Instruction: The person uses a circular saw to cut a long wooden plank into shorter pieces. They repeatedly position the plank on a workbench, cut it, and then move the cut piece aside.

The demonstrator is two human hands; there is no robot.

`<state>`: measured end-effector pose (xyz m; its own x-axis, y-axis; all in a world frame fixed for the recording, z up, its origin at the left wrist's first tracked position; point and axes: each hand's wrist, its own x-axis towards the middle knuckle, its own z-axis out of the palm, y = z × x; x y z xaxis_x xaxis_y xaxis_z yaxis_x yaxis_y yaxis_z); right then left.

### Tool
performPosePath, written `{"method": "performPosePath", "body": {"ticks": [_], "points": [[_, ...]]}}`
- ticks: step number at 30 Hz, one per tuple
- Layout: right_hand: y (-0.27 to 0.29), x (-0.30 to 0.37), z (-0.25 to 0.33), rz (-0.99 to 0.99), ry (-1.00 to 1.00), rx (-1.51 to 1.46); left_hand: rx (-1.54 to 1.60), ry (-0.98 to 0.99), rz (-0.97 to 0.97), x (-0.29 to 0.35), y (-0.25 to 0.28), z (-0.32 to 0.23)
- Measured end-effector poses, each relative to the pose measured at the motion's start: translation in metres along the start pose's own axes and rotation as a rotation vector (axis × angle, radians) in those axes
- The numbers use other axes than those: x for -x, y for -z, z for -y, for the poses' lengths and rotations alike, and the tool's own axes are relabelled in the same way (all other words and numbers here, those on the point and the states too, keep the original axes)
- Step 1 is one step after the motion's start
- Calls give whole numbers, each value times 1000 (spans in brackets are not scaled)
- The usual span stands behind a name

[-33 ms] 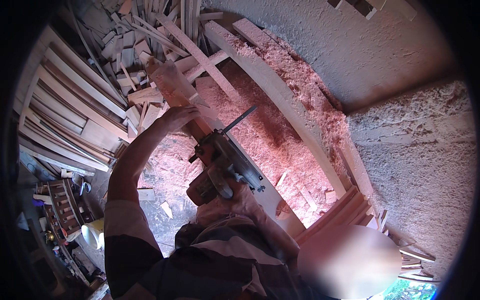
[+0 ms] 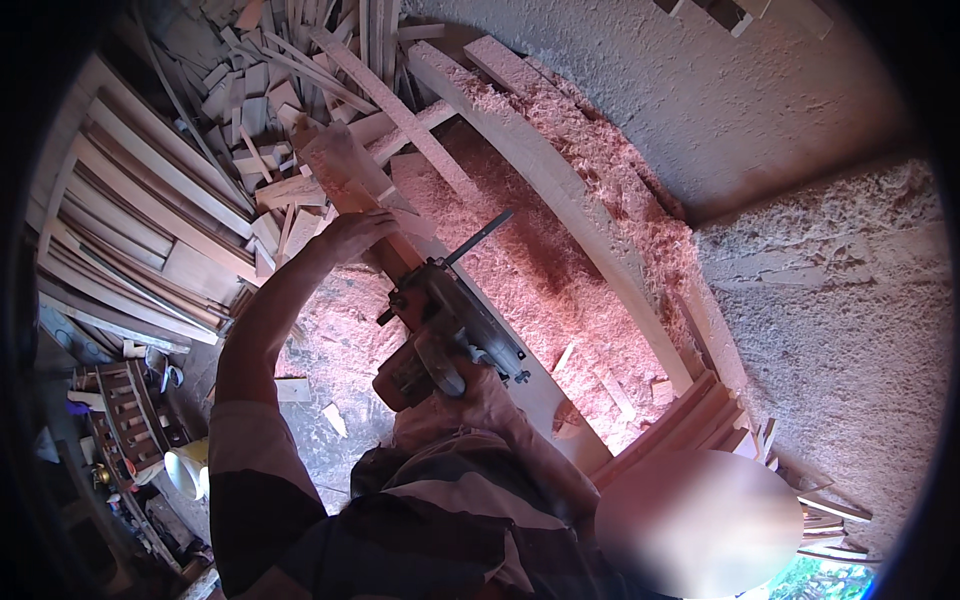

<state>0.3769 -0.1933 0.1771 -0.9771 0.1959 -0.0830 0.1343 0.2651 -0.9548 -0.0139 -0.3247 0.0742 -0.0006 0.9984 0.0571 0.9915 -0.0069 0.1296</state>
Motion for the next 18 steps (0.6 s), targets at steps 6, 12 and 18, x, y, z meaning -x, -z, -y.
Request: {"method": "performPosePath", "body": {"ticks": [6,12,18], "points": [[-4,-24,0,22,-50,34,8,-12,57,-4,3,32],[-7,-36,-8,32,61,50,14,56,90,-2,12,35],[-10,-51,-1,-24,146,-9,97,52,153,-6,33,40]]}}
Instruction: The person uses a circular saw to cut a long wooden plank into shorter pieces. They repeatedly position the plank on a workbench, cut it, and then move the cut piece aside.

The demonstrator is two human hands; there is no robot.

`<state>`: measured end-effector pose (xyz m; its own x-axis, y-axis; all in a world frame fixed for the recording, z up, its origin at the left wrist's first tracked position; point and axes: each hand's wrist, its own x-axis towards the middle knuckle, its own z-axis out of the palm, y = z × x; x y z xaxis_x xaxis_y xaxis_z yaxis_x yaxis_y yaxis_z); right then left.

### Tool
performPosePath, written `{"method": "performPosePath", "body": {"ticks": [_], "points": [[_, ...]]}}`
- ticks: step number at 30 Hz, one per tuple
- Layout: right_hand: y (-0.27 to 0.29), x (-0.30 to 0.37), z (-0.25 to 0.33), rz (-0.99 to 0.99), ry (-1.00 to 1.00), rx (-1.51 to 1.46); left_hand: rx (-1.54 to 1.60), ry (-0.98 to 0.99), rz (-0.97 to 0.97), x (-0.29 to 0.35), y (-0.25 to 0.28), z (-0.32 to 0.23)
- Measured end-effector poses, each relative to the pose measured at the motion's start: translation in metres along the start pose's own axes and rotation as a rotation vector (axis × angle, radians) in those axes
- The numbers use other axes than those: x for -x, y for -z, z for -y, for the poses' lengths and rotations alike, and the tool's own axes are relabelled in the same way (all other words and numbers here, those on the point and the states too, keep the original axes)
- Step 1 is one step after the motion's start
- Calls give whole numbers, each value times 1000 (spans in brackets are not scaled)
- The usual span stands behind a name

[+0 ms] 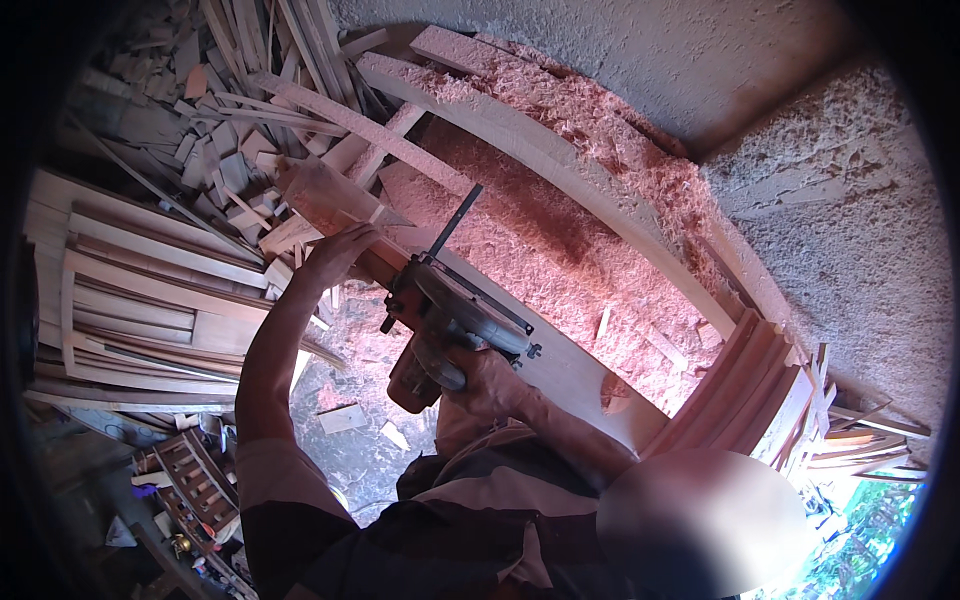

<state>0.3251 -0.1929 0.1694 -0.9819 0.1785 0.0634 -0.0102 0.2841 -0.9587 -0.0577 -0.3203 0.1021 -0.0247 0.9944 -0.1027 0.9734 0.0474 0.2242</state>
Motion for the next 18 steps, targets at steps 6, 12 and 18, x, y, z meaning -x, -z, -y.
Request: {"method": "performPosePath", "body": {"ticks": [6,12,18], "points": [[-1,-6,6,119,-248,27,-26,-71,37,1,-5,10],[-7,-23,3,53,-137,40,-117,106,83,2,5,25],[-17,-38,-4,-8,-62,26,-45,61,91,1,19,34]]}}
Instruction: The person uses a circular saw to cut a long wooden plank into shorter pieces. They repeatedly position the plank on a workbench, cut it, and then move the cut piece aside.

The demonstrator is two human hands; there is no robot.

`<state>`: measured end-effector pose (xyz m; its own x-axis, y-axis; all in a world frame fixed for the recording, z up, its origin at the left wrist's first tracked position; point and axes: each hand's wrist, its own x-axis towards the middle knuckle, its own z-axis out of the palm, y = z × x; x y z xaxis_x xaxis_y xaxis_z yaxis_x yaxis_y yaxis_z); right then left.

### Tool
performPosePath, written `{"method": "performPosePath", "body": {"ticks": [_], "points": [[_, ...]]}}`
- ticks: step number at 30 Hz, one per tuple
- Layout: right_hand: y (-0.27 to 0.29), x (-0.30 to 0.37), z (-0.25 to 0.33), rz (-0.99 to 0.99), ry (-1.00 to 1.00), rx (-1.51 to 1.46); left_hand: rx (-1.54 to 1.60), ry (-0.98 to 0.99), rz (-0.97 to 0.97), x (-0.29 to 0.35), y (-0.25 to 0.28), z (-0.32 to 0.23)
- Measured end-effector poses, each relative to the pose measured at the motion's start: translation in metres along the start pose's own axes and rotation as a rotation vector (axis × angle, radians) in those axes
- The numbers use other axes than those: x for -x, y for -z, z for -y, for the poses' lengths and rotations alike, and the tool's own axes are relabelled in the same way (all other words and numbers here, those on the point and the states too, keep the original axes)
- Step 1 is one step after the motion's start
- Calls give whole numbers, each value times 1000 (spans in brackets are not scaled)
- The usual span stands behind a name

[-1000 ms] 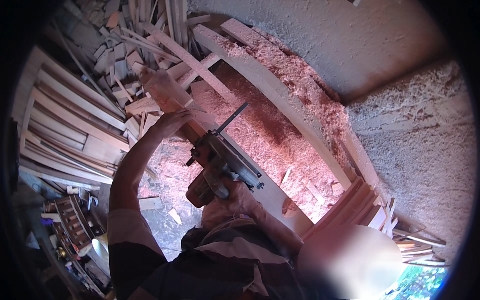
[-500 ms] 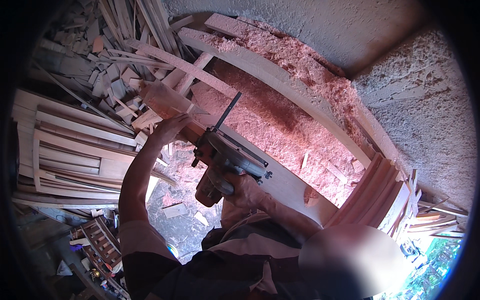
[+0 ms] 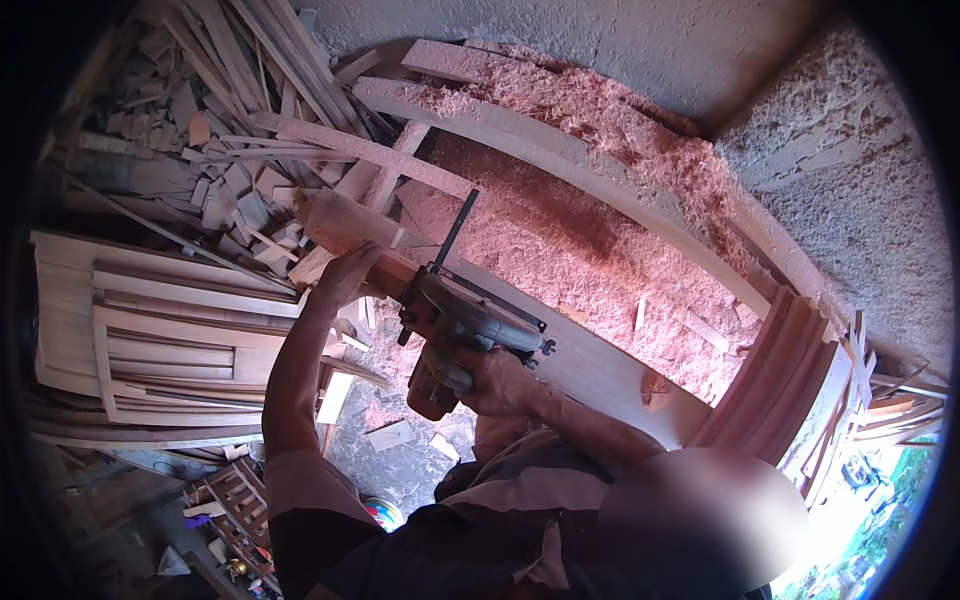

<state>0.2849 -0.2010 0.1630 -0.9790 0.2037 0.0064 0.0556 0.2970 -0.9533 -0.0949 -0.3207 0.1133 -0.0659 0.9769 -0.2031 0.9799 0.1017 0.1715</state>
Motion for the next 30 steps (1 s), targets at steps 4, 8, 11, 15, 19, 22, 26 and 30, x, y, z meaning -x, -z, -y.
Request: {"method": "performPosePath", "body": {"ticks": [4,8,11,15,19,22,26,30], "points": [[2,-4,4,97,-106,33,-4,21,13,-2,2,8],[1,-16,9,56,-67,24,12,13,35,-1,-2,22],[-4,-28,8,67,-78,9,38,11,-15,2,-6,33],[-13,-45,7,72,-89,4,35,22,-144,13,-10,45],[-19,-55,6,30,-89,34,39,248,-379,42,-30,27],[-26,-67,5,-8,-48,26,466,739,-628,75,-65,-31],[-32,-82,2,-39,-13,10,1345,1232,-809,128,-95,-143],[-36,-95,5,-38,-3,36,1797,1233,-769,126,-102,-219]]}}
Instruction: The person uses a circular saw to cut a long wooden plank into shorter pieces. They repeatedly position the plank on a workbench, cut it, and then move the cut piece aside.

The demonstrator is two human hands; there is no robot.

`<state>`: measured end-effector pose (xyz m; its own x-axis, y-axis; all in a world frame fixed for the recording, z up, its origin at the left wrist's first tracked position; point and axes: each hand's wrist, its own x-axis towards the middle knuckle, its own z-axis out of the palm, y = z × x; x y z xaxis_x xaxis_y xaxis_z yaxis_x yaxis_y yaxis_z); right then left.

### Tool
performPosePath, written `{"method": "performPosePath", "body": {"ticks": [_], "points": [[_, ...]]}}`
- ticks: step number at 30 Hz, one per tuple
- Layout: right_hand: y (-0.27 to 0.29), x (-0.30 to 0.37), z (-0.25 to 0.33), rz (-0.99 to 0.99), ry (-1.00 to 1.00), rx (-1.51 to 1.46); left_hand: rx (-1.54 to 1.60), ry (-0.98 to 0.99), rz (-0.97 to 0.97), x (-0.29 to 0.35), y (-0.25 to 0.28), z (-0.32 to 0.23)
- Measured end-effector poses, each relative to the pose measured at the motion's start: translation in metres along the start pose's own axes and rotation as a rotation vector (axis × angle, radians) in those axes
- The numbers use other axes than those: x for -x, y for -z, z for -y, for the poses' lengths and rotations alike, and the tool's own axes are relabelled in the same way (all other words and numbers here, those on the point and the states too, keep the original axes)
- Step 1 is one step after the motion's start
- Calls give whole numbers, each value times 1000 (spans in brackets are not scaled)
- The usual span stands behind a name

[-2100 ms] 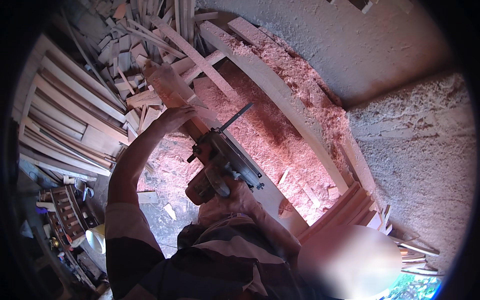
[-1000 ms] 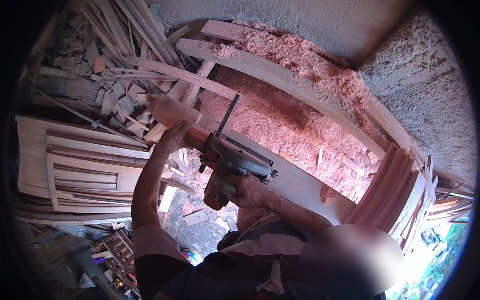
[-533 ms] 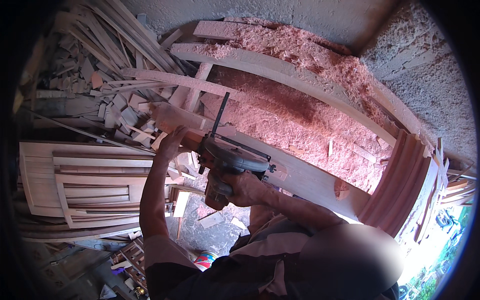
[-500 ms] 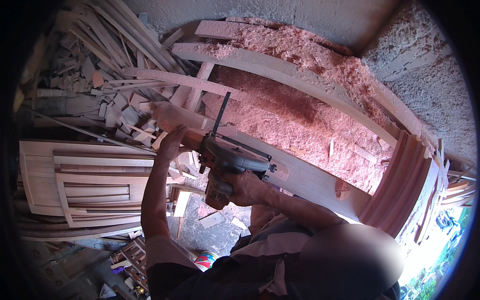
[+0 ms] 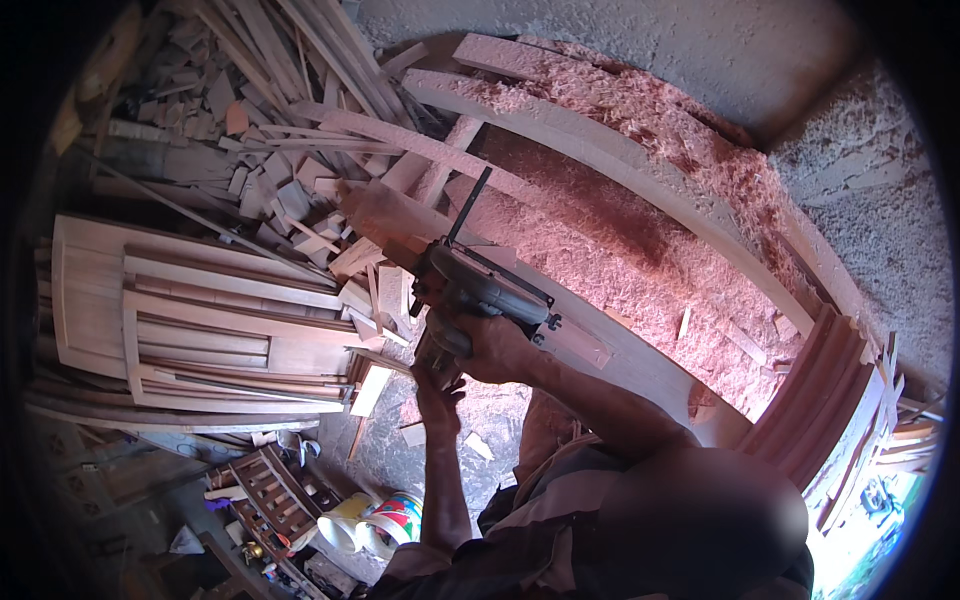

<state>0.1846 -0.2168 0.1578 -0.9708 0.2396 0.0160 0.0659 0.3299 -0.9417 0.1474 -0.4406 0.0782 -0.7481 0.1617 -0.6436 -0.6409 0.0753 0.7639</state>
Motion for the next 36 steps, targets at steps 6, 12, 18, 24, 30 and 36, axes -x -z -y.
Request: {"method": "performPosePath", "body": {"ticks": [6,12,18,24,30,36], "points": [[2,-22,5,103,-73,-31,257,-151,-64,-14,-34,-19],[-13,-54,7,66,-40,-46,356,-297,-1,-39,-31,-42],[-26,-79,7,60,-30,-20,400,-308,-1,-63,-22,-55],[-35,-95,5,37,5,-26,411,-395,99,-75,-18,-62],[-44,-105,3,18,27,-3,441,-415,98,-87,-15,-65],[-45,-121,9,34,-15,24,457,-411,71,-96,-13,-77]]}}
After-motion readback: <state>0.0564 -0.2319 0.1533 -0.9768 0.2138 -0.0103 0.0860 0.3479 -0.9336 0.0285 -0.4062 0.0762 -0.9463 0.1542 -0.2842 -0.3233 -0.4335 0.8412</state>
